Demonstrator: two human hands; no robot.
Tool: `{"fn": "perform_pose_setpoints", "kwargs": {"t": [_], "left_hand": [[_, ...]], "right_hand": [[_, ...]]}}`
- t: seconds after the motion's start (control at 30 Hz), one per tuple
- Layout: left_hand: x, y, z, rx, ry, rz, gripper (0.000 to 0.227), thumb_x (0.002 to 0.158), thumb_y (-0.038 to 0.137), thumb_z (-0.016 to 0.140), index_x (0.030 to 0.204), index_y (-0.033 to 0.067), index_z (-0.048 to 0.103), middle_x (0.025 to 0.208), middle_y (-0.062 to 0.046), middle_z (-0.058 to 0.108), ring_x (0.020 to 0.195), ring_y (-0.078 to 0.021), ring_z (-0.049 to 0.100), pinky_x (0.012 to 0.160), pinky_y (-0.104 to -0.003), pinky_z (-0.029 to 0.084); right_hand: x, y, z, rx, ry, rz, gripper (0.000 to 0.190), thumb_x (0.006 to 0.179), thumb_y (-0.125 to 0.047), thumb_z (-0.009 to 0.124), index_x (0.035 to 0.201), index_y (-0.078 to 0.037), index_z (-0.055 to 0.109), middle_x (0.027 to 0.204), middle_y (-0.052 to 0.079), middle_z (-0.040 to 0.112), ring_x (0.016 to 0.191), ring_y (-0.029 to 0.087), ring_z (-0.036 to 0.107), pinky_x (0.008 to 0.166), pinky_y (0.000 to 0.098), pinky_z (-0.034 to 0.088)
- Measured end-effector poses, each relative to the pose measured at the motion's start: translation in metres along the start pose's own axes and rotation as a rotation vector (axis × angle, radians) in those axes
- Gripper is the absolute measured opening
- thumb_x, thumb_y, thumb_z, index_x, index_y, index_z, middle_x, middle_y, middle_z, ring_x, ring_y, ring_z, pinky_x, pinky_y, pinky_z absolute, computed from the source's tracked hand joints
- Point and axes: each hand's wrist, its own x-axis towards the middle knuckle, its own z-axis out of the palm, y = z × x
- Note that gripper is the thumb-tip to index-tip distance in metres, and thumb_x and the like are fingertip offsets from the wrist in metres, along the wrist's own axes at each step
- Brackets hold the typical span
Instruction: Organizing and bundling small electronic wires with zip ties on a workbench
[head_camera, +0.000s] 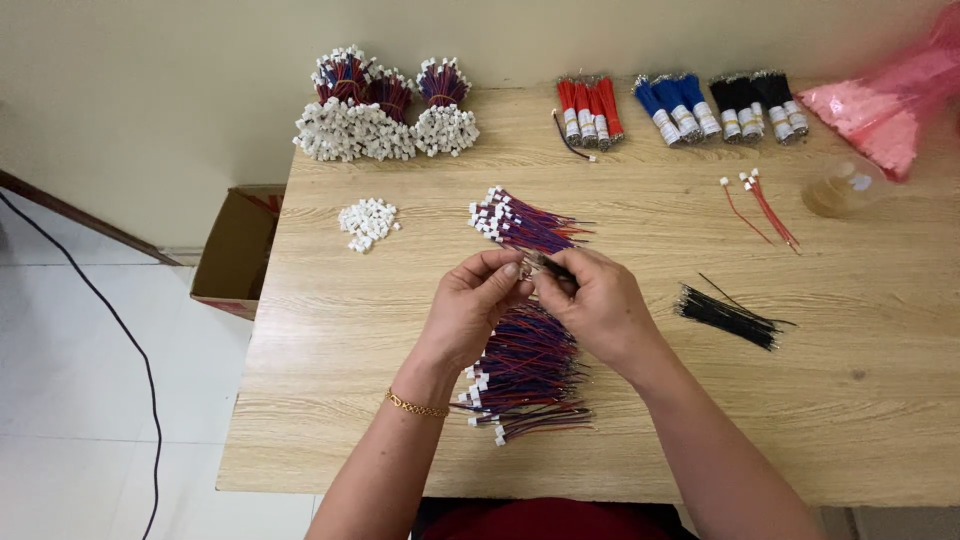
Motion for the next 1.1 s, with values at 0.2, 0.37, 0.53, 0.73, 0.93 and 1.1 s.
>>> {"fn": "perform_pose_setpoints", "kwargs": {"t": [0.2, 0.37, 0.53, 0.73, 0.93, 1.1], "left_hand": [[0.007, -0.001, -0.004, 0.022, 0.018, -0.007, 0.019, 0.09, 0.004, 0.065, 0.107, -0.0024, 0.065, 0.088, -0.01, 0.064, 0.079, -0.0244, 0.073, 0.074, -0.032, 0.062], [0.01, -0.001, 0.0, 0.059, 0.032, -0.019, 0.018, 0.091, 0.005, 0.065, 0.107, -0.002, 0.065, 0.088, -0.009, 0.064, 0.08, -0.0217, 0.072, 0.075, -0.03, 0.061], [0.012, -0.01, -0.006, 0.091, 0.045, -0.009, 0.018, 0.091, 0.005, 0.065, 0.107, -0.002, 0.065, 0.088, -0.009, 0.063, 0.081, -0.0219, 0.072, 0.076, -0.03, 0.062], [0.024, -0.02, -0.014, 0.053, 0.081, -0.01, 0.018, 0.09, 0.003, 0.065, 0.107, -0.0026, 0.065, 0.09, -0.011, 0.065, 0.08, -0.0218, 0.072, 0.077, -0.03, 0.061], [0.032, -0.036, -0.018, 0.081, 0.093, -0.025, 0.014, 0.091, 0.002, 0.064, 0.104, -0.0019, 0.065, 0.089, -0.01, 0.065, 0.079, -0.0201, 0.071, 0.077, -0.03, 0.061], [0.035, -0.03, -0.018, 0.157, 0.117, -0.01, 0.017, 0.09, 0.002, 0.065, 0.106, -0.0025, 0.066, 0.089, -0.01, 0.065, 0.078, -0.0201, 0.071, 0.076, -0.03, 0.061]], "right_hand": [[0.008, 0.015, 0.001, 0.061, -0.02, -0.02, 0.014, 0.085, -0.017, 0.071, 0.09, -0.004, 0.071, 0.073, 0.017, 0.064, 0.071, 0.028, 0.067, 0.064, 0.0366, 0.054], [0.012, 0.015, 0.003, 0.061, -0.035, 0.007, 0.013, 0.085, -0.02, 0.071, 0.09, -0.007, 0.071, 0.073, 0.013, 0.066, 0.071, 0.022, 0.067, 0.065, 0.0342, 0.054], [0.016, 0.026, 0.01, -0.004, -0.051, -0.015, 0.015, 0.086, -0.022, 0.07, 0.091, -0.008, 0.07, 0.074, 0.016, 0.064, 0.075, 0.03, 0.067, 0.067, 0.0398, 0.053], [0.017, 0.015, 0.013, 0.02, -0.039, 0.023, 0.019, 0.086, -0.025, 0.07, 0.091, -0.006, 0.07, 0.073, 0.017, 0.066, 0.075, 0.03, 0.068, 0.069, 0.0395, 0.053], [0.029, 0.038, 0.02, -0.02, -0.079, 0.069, 0.018, 0.088, -0.028, 0.067, 0.094, -0.011, 0.069, 0.08, 0.017, 0.066, 0.084, 0.033, 0.067, 0.073, 0.044, 0.052], [0.032, 0.036, 0.024, -0.058, -0.095, 0.083, 0.027, 0.09, -0.032, 0.064, 0.099, -0.007, 0.068, 0.082, 0.018, 0.068, 0.087, 0.036, 0.067, 0.078, 0.0454, 0.053]]}}
